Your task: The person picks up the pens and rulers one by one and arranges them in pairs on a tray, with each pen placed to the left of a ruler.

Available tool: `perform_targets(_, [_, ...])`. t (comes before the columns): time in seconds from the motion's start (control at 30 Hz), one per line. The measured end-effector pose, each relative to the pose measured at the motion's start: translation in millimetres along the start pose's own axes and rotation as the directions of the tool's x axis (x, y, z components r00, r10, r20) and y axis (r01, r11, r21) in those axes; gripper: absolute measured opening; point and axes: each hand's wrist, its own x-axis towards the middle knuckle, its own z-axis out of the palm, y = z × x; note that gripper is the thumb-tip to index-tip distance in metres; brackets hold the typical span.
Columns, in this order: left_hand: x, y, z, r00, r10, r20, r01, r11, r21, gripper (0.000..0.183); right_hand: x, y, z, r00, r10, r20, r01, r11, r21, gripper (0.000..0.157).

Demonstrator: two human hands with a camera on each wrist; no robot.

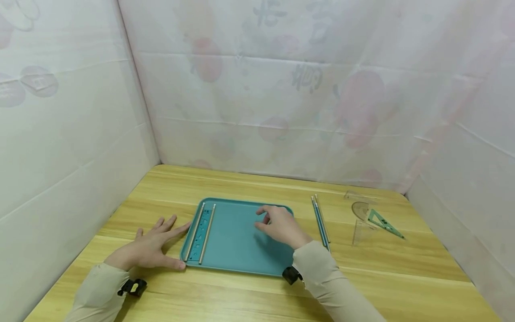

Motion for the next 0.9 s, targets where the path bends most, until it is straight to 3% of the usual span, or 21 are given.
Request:
perform_targets(0.23, [1.1,-1.3,1.6,1.0,0.003,-0.005,-0.003,1.0,0.011,0.11,-6.2,16.0,-6.9,0.998,0.058,-0.023,-0.058,0.998,-0.005,0.038])
perform_targets(0.9, [0.8,-2.6,3.4,1.0,0.011,-0.018,-0.01,0.999,0.047,0.112,-25.2,55.3,-31.1,0.993,0.103,-0.061,-0.1,0.994,0.042,0.039])
